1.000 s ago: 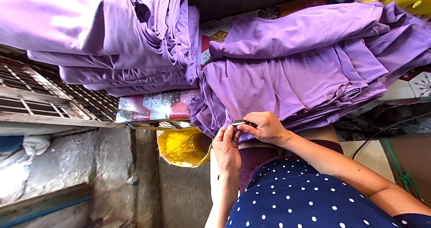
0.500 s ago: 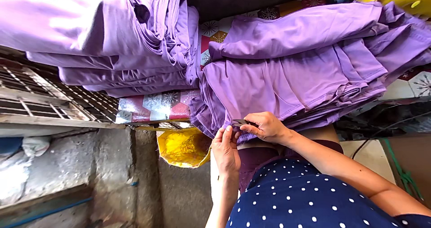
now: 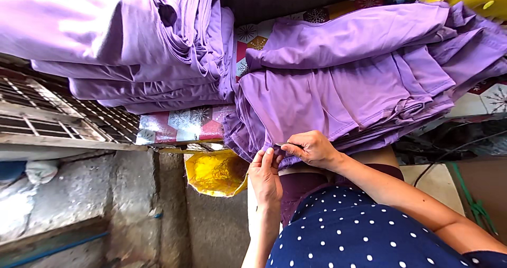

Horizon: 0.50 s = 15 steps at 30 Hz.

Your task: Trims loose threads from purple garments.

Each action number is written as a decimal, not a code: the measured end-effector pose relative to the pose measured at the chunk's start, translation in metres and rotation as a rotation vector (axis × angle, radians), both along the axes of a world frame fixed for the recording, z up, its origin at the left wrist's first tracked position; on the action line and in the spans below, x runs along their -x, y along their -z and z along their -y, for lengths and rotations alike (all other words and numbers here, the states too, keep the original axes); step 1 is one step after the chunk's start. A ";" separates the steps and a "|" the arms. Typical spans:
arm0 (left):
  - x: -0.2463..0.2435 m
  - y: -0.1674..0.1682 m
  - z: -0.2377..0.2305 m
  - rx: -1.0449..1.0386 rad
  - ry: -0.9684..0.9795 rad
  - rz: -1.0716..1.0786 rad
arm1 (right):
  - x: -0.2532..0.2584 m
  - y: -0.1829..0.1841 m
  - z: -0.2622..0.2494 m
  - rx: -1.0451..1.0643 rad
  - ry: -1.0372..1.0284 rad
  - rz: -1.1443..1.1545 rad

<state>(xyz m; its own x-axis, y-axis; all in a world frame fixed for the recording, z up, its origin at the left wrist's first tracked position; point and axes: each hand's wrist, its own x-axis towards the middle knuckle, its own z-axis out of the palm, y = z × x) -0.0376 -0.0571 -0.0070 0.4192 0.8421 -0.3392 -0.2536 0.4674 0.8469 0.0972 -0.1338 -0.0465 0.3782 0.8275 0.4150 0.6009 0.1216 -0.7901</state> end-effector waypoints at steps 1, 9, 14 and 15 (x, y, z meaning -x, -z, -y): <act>-0.001 -0.001 0.000 0.013 -0.012 0.002 | 0.000 0.000 0.001 -0.002 0.011 -0.035; -0.001 0.000 -0.001 0.017 -0.026 0.007 | 0.004 0.012 0.007 -0.052 0.160 0.210; 0.001 0.004 0.004 -0.147 0.018 -0.005 | 0.013 0.010 0.005 -0.046 0.202 0.291; 0.001 0.004 0.005 -0.173 0.014 -0.003 | 0.014 0.009 0.004 -0.044 0.201 0.290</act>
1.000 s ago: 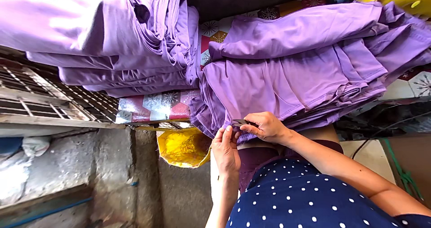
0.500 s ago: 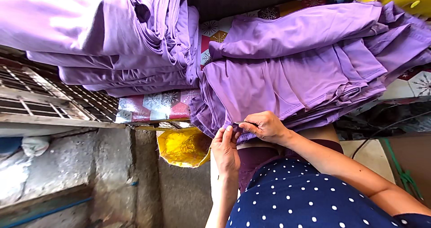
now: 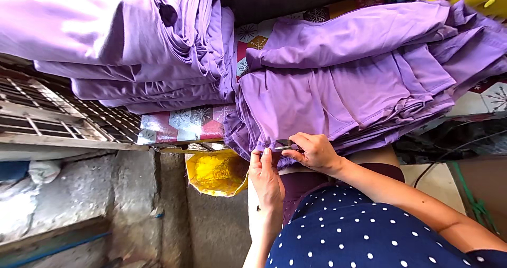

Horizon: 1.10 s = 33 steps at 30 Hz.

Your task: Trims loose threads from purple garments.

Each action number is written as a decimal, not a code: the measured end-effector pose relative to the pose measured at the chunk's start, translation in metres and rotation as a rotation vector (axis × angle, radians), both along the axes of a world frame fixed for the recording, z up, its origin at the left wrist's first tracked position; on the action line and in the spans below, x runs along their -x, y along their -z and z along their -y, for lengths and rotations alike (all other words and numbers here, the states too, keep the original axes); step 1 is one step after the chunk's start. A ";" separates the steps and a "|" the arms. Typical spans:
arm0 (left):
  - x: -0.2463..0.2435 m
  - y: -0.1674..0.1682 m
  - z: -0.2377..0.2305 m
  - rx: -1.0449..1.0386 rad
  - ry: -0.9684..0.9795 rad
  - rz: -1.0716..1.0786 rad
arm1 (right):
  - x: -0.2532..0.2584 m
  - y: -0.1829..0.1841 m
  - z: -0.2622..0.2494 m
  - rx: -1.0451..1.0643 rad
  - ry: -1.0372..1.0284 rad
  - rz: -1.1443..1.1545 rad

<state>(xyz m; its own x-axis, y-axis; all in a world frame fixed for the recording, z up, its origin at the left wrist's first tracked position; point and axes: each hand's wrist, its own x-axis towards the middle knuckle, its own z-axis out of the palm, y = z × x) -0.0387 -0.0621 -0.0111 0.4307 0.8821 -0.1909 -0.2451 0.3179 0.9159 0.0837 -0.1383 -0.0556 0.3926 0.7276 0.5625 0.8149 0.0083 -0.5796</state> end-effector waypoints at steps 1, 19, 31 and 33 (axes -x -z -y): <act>0.000 0.000 0.001 -0.012 -0.010 0.006 | 0.000 -0.001 0.000 0.001 0.000 -0.003; -0.002 0.001 0.001 -0.026 -0.024 -0.006 | -0.002 -0.009 -0.001 0.024 -0.009 -0.073; -0.014 0.015 -0.003 -0.059 0.055 -0.007 | -0.004 0.002 -0.005 -0.061 0.063 -0.092; -0.019 0.016 -0.003 -0.020 0.122 -0.069 | -0.006 -0.005 -0.003 -0.124 0.035 -0.016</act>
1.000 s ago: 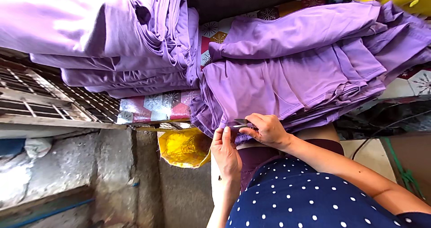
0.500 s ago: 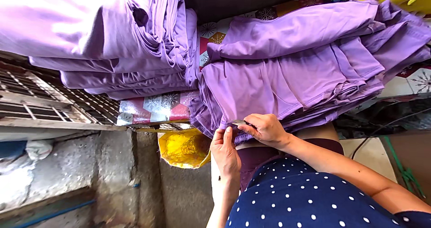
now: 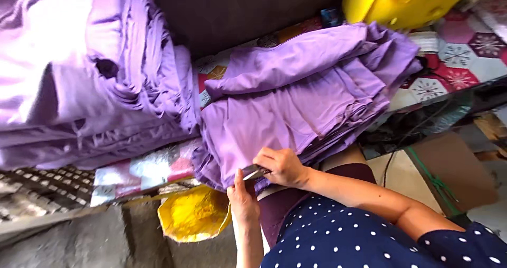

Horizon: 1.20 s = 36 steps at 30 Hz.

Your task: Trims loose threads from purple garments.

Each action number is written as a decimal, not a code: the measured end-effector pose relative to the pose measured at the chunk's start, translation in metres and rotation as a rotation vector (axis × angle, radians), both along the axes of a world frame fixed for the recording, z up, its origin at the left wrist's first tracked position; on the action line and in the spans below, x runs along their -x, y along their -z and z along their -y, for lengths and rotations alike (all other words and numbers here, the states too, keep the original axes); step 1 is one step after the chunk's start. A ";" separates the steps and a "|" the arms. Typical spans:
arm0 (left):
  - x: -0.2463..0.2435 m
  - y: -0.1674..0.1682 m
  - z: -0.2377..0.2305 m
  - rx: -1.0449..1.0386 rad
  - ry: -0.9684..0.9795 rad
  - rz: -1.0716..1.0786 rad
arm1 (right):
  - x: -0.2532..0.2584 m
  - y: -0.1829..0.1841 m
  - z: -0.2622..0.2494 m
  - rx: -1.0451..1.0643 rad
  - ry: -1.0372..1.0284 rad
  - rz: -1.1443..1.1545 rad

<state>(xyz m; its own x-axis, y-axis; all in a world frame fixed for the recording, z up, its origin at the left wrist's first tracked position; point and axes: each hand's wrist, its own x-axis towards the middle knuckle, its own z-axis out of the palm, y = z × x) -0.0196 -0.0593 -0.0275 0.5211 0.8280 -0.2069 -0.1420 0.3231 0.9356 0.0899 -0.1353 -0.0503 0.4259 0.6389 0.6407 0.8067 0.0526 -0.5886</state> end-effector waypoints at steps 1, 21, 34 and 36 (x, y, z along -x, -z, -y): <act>-0.003 0.000 0.000 0.024 0.041 -0.015 | -0.001 -0.002 0.000 -0.027 0.003 0.031; -0.008 0.029 -0.100 0.234 -0.300 0.199 | -0.108 0.073 0.167 -0.099 0.921 0.130; 0.034 0.007 -0.114 -0.755 0.018 -1.070 | -0.125 0.033 0.184 0.229 0.756 -0.145; 0.010 -0.032 -0.133 -0.866 0.022 -1.029 | -0.157 -0.003 0.191 0.299 0.626 -0.531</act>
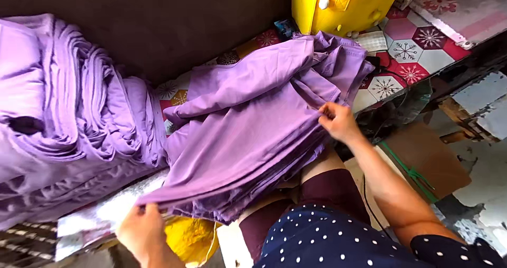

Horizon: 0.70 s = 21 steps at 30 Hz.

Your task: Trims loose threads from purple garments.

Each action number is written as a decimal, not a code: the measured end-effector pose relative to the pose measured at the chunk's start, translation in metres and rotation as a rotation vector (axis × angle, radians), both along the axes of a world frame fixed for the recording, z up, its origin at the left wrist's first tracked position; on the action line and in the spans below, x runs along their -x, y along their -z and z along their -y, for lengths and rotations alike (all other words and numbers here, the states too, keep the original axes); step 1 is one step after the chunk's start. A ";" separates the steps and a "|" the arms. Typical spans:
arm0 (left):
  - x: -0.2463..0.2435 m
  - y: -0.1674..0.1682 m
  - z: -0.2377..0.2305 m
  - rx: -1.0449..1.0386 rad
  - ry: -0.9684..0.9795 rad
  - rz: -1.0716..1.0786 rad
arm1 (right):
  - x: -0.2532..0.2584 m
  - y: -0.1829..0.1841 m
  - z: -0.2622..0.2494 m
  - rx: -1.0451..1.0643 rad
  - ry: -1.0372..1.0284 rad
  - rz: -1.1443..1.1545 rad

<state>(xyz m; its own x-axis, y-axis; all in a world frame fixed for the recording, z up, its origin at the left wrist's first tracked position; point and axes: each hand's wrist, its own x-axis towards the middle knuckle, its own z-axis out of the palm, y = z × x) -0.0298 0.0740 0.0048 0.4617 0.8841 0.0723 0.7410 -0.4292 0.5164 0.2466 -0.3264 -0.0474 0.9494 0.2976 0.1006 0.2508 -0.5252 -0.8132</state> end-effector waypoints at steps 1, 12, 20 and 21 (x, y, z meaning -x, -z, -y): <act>-0.016 -0.020 -0.008 0.015 0.026 0.136 | -0.020 -0.016 -0.001 -0.094 0.017 -0.101; -0.080 0.023 0.076 0.088 1.017 -0.117 | -0.004 -0.027 -0.071 -0.189 -0.237 -0.012; -0.015 0.075 0.079 0.119 0.786 0.126 | 0.099 0.019 -0.145 0.039 -0.819 -0.139; -0.015 0.075 0.079 0.127 0.771 0.139 | 0.105 0.020 -0.155 0.084 -0.853 -0.145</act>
<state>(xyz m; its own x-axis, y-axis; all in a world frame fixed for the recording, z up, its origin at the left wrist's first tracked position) -0.0148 -0.0051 -0.0706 0.9414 0.3240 0.0943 0.1840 -0.7271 0.6614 0.1417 -0.1718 -0.0677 0.4005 0.9144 -0.0583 0.4830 -0.2647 -0.8346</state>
